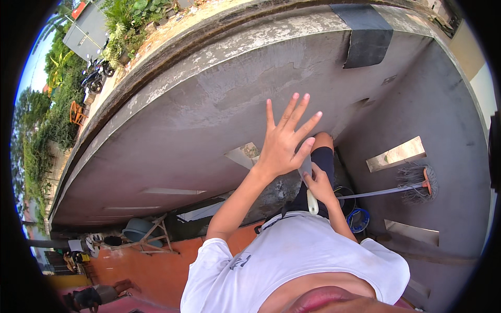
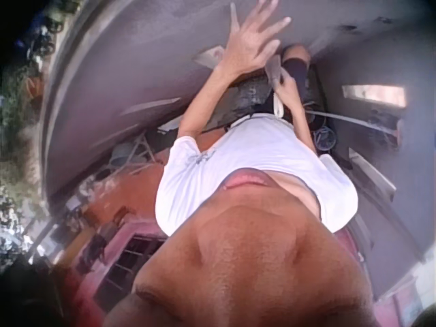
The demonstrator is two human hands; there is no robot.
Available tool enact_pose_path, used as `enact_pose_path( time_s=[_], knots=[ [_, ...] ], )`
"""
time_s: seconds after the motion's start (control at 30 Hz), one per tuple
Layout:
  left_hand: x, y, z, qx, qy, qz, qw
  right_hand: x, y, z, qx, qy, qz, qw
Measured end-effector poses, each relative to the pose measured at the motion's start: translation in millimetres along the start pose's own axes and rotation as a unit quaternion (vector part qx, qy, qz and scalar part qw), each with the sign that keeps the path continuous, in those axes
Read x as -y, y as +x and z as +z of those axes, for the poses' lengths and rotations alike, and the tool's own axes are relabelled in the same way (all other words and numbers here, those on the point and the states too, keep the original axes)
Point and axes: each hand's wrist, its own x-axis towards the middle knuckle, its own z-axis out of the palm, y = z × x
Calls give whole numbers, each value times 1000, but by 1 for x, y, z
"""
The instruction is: The person uses a trowel to smooth a concrete ceiling surface. They repeatedly scrape and level the wet concrete, moving the tool across different sections to create an even finish.
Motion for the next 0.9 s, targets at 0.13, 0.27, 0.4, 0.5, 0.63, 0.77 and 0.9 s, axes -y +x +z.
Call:
enact_pose_path(
  time_s=[0.13, 0.27, 0.4, 0.5, 0.63, 0.77, 0.9],
  knots=[
    [-16, -58, 25, -145, -213, -165, 952, 49, 25, -28, -60, 95, -81, 990],
    [-62, -76, 21, -160, -586, -328, 724, 112, 43, -37, 22, 253, -166, 953],
    [-72, -81, 0, -117, -539, -330, 766, 153, 54, -18, 85, 297, -222, 925],
    [-75, -72, -8, -170, -477, -341, 792, 174, 62, -10, 114, 307, -245, 913],
    [-72, -75, -8, -188, -478, -361, 778, 179, 71, -5, 125, 293, -273, 908],
    [-59, -83, -5, -162, -559, -367, 726, 181, 71, -10, 145, 300, -191, 923],
    [-63, -95, -4, -108, -588, -401, 694, 165, 76, 3, 18, 244, -310, 919]
  ],
)
